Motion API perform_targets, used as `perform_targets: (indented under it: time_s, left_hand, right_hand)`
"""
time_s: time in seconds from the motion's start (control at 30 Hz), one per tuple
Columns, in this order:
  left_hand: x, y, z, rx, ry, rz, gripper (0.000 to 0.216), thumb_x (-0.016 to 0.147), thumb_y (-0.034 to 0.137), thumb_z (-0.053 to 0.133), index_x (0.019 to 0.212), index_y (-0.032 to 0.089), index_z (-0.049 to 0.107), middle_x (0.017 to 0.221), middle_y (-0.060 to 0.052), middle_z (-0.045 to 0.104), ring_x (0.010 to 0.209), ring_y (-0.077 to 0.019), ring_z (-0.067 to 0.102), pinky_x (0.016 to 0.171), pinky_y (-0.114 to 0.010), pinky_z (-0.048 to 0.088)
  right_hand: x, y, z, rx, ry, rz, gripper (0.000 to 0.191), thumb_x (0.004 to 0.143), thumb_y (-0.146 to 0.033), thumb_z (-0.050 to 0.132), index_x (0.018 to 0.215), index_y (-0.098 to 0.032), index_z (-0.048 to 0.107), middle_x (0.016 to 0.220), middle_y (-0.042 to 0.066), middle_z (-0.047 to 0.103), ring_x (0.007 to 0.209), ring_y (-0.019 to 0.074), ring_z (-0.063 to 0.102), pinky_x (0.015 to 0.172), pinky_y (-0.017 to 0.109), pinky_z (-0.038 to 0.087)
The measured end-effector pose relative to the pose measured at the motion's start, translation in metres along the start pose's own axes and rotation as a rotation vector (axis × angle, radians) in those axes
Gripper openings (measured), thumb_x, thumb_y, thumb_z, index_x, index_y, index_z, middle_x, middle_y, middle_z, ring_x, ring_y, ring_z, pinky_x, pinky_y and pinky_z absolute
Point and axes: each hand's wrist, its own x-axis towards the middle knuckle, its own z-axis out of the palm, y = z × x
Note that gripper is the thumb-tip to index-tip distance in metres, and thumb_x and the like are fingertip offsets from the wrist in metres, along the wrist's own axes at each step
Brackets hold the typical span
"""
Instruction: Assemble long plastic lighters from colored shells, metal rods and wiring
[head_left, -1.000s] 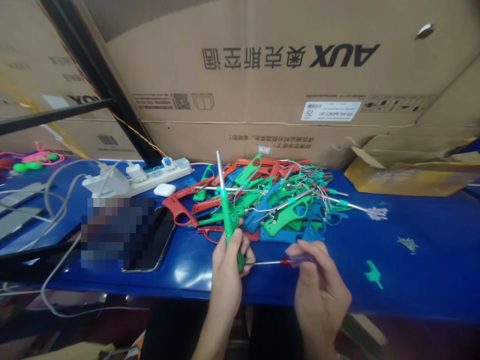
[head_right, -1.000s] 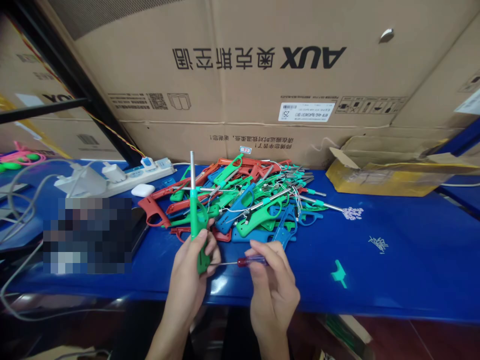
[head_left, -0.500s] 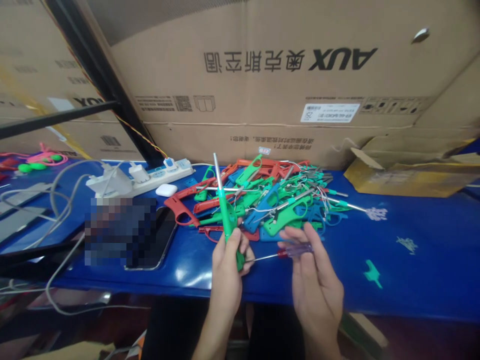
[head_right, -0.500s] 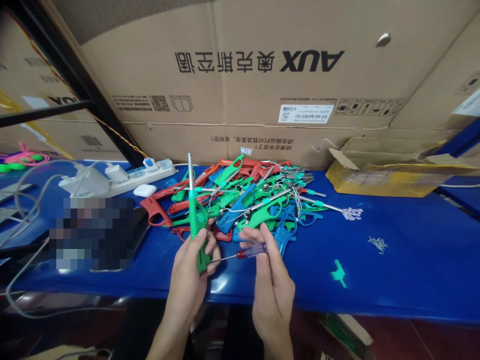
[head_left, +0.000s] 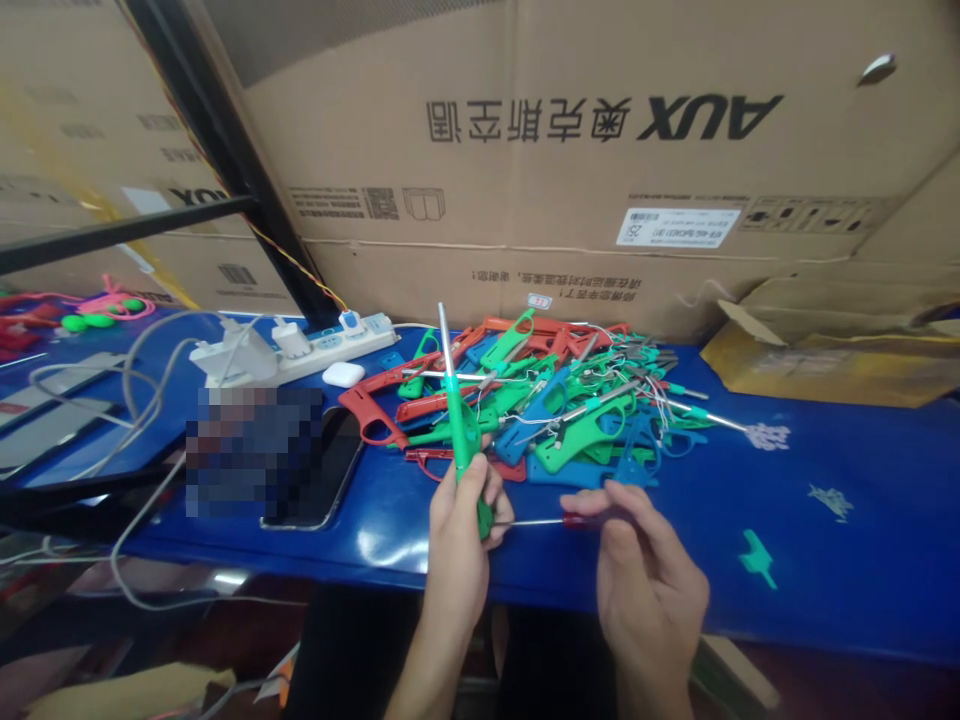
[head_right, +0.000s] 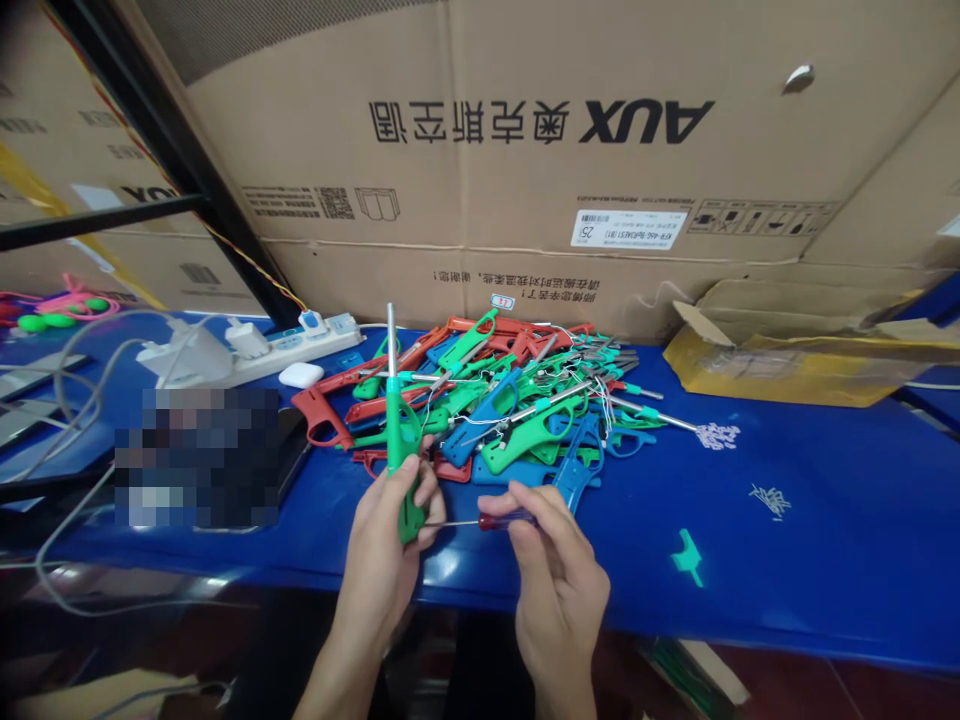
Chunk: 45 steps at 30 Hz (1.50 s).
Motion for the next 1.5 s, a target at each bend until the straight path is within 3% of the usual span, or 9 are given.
perform_targets:
  time_s: [0.1,0.3,0.47,0.57,0.67,0.93,1.1,1.33,1.5]
  left_hand:
    - [0.000,0.000,0.000,-0.002,-0.009,0.005,0.042,0.087,0.048,0.073,0.112,0.016,0.063,0.066,0.008,0.038,0.049,-0.0057,0.033,0.041,-0.017,0.020]
    - [-0.001,0.000,-0.001,0.003,-0.011,0.027,0.042,0.089,0.049,0.072,0.112,0.015,0.064,0.066,0.008,0.039,0.048,-0.0051,0.034,0.040,-0.016,0.019]
    - [0.001,-0.003,-0.001,0.027,-0.030,0.013,0.045,0.087,0.050,0.074,0.116,0.016,0.065,0.067,0.007,0.040,0.049,-0.0060,0.036,0.041,-0.016,0.024]
    - [0.001,-0.005,-0.002,0.034,-0.031,0.013,0.046,0.086,0.052,0.075,0.115,0.017,0.064,0.067,0.007,0.040,0.050,-0.0062,0.036,0.041,-0.015,0.026]
    - [0.001,-0.006,-0.003,0.040,-0.026,0.014,0.044,0.087,0.050,0.075,0.115,0.017,0.064,0.068,0.007,0.040,0.051,-0.0063,0.037,0.041,-0.015,0.027]
    - [0.001,-0.006,-0.003,0.067,-0.037,-0.002,0.045,0.089,0.050,0.073,0.118,0.016,0.064,0.068,0.007,0.039,0.051,-0.0057,0.036,0.042,-0.015,0.026]
    - [0.001,-0.006,-0.002,0.066,-0.035,0.005,0.046,0.090,0.050,0.072,0.120,0.016,0.063,0.069,0.007,0.040,0.052,-0.0056,0.037,0.042,-0.015,0.028]
    - [0.001,-0.007,-0.003,0.060,-0.029,-0.009,0.047,0.089,0.050,0.073,0.120,0.016,0.063,0.069,0.007,0.040,0.052,-0.0056,0.036,0.042,-0.014,0.027]
    - [0.002,-0.008,-0.004,0.054,-0.035,0.003,0.046,0.090,0.049,0.072,0.120,0.016,0.063,0.068,0.007,0.039,0.052,-0.0057,0.036,0.041,-0.015,0.026]
  right_hand:
    - [0.003,-0.002,0.003,-0.016,0.003,0.042,0.017,0.103,-0.025,0.058,0.105,-0.025,0.074,0.089,0.002,0.067,0.084,0.0166,0.066,0.071,0.030,0.054]
    - [0.004,-0.012,0.009,0.040,-0.046,0.174,0.032,0.107,-0.035,0.048,0.135,-0.026,0.061,0.109,0.007,0.071,0.095,0.0190,0.067,0.077,0.033,0.055]
    - [-0.002,-0.008,0.006,-0.136,0.027,0.128,0.028,0.101,-0.028,0.061,0.129,-0.026,0.065,0.092,0.003,0.074,0.077,0.0153,0.068,0.066,0.027,0.056]
    - [-0.002,-0.011,0.009,0.035,0.035,0.183,0.026,0.103,-0.030,0.057,0.127,-0.026,0.066,0.092,0.003,0.073,0.053,0.0086,0.056,0.045,0.021,0.048]
    - [0.001,-0.016,0.011,0.274,-0.007,0.272,0.031,0.108,-0.034,0.047,0.132,-0.029,0.065,0.108,0.007,0.072,0.052,0.0087,0.057,0.036,0.021,0.046]
    - [-0.001,-0.008,0.005,0.240,0.004,0.134,0.021,0.102,-0.020,0.058,0.115,-0.029,0.074,0.093,0.002,0.071,0.044,0.0038,0.049,0.039,0.020,0.050]
    - [0.001,-0.015,0.009,0.367,-0.073,0.200,0.033,0.109,-0.037,0.044,0.126,-0.029,0.070,0.108,0.009,0.069,0.061,0.0112,0.063,0.046,0.027,0.055]
    - [-0.001,-0.007,0.002,0.302,-0.026,0.116,0.023,0.103,-0.026,0.059,0.121,-0.032,0.073,0.098,0.004,0.074,0.047,0.0049,0.053,0.043,0.022,0.051]
    - [-0.006,-0.004,0.000,0.232,-0.010,0.154,0.030,0.107,-0.031,0.051,0.131,-0.031,0.069,0.109,0.009,0.072,0.063,0.0136,0.067,0.046,0.027,0.055]
